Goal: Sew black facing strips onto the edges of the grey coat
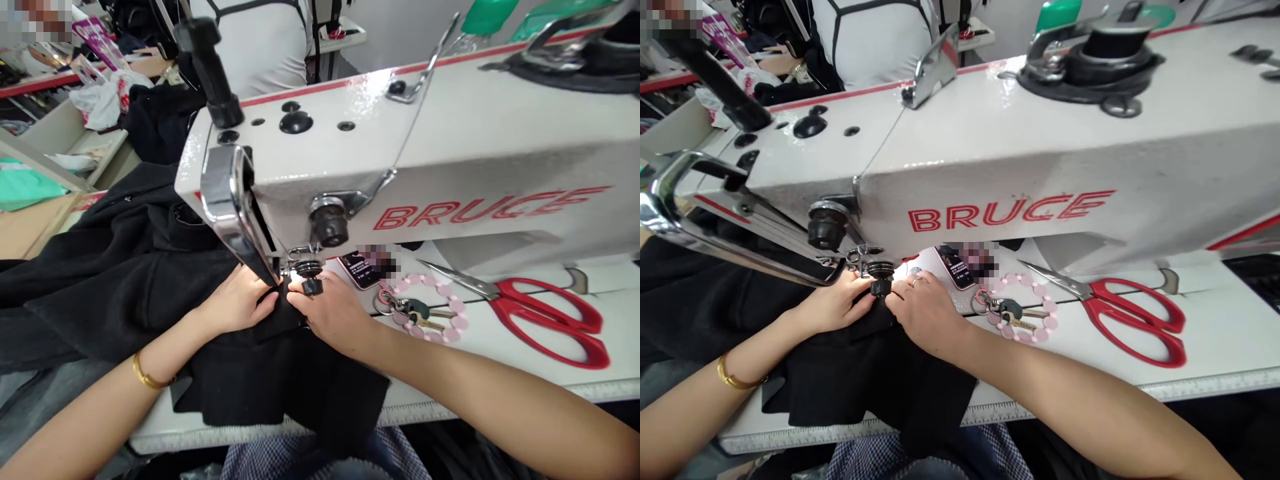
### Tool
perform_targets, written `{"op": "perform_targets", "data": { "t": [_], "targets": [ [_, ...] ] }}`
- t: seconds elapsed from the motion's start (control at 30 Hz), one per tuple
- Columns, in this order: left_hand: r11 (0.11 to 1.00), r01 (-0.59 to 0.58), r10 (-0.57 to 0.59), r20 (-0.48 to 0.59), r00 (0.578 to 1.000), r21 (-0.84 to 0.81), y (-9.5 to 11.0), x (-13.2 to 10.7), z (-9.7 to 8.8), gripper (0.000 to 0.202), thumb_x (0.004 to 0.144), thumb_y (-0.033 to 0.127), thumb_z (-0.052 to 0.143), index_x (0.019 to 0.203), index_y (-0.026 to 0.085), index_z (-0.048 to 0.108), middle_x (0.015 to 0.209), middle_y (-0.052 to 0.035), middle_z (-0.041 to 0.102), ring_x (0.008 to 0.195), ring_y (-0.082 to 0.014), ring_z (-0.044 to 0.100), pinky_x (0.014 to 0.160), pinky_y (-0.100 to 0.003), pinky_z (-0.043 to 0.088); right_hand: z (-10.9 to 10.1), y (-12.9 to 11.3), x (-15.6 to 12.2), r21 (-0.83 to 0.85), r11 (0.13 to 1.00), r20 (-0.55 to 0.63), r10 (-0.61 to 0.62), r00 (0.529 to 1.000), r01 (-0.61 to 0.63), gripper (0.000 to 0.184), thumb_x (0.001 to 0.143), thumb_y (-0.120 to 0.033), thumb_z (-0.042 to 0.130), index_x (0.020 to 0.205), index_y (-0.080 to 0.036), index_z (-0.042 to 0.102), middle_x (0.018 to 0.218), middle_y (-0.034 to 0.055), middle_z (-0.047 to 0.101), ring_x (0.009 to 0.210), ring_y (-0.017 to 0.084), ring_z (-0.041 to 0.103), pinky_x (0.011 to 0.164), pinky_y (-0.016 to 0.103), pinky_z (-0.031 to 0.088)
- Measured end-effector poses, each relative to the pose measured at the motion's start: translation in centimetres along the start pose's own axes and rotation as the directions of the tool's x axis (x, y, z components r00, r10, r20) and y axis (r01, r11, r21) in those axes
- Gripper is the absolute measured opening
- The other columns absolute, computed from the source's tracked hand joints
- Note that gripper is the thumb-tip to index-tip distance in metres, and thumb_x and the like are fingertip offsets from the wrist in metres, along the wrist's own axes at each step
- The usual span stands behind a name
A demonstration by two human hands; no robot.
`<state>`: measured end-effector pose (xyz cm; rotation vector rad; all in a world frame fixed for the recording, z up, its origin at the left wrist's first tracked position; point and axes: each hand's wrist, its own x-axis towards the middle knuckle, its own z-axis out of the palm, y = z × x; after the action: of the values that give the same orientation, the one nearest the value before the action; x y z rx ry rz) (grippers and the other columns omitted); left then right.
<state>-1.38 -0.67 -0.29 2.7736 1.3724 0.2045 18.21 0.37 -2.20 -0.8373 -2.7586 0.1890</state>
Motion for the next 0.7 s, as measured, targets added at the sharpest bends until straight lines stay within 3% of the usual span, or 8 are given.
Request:
{"op": "perform_targets", "data": {
  "t": [0.17,0.27,0.4,0.53,0.7],
  "targets": [
    [0.998,0.033,-0.024,-0.157,0.987,0.055,0.2,-0.3,0.6,0.021,0.081,0.025,0.043,0.083,0.017,0.063,0.073,-0.0063,0.058,0.080,-0.0202,0.053,0.072,-0.033,0.045,-0.1,-0.1,0.0,0.014,1.000,0.038,0.028,0.999,-0.028,0.018,0.083,-0.009,0.042,0.085,-0.019,0.057,0.086,0.0015,0.058,0.077,0.016,0.046,0.071,0.031,0.028],
    [0.999,-0.030,0.027,-0.111,0.993,-0.019,-0.6,-0.1,0.7,0.019,0.079,0.023,0.045,0.082,0.017,0.063,0.073,-0.0048,0.062,0.071,-0.0171,0.056,0.067,-0.029,0.046,-0.1,-0.2,0.1,0.019,0.999,0.051,0.031,0.998,-0.032,0.017,0.083,-0.011,0.043,0.083,-0.019,0.058,0.088,0.0018,0.058,0.079,0.016,0.047,0.072,0.032,0.029],
    [0.994,-0.054,0.052,-0.024,0.998,-0.096,-1.7,0.3,0.5,0.019,0.080,0.021,0.044,0.085,0.018,0.062,0.085,-0.0042,0.065,0.077,-0.0169,0.059,0.069,-0.028,0.045,-0.1,-0.4,0.2,0.011,0.999,0.054,0.046,0.998,-0.046,0.017,0.083,-0.014,0.043,0.082,-0.019,0.059,0.092,0.0030,0.059,0.082,0.018,0.049,0.072,0.032,0.030],
    [0.989,-0.082,0.081,-0.018,0.997,-0.124,-2.3,0.4,0.5,0.020,0.081,0.023,0.043,0.086,0.018,0.062,0.078,-0.0031,0.065,0.070,-0.0156,0.058,0.066,-0.027,0.044,-0.1,-0.6,0.3,-0.013,0.997,0.067,0.076,0.995,-0.075,0.017,0.083,-0.014,0.044,0.081,-0.019,0.060,0.087,0.0039,0.060,0.079,0.018,0.050,0.068,0.032,0.030],
    [0.994,-0.063,0.063,-0.008,0.998,-0.090,-2.7,0.4,0.6,0.022,0.081,0.024,0.044,0.089,0.017,0.063,0.083,-0.0049,0.067,0.073,-0.0171,0.060,0.064,-0.027,0.045,-0.2,-0.8,0.5,-0.029,0.997,0.057,0.072,0.996,-0.070,0.019,0.086,-0.015,0.040,0.082,-0.018,0.057,0.085,0.0034,0.058,0.077,0.017,0.048,0.067,0.032,0.029]
  ]
}}
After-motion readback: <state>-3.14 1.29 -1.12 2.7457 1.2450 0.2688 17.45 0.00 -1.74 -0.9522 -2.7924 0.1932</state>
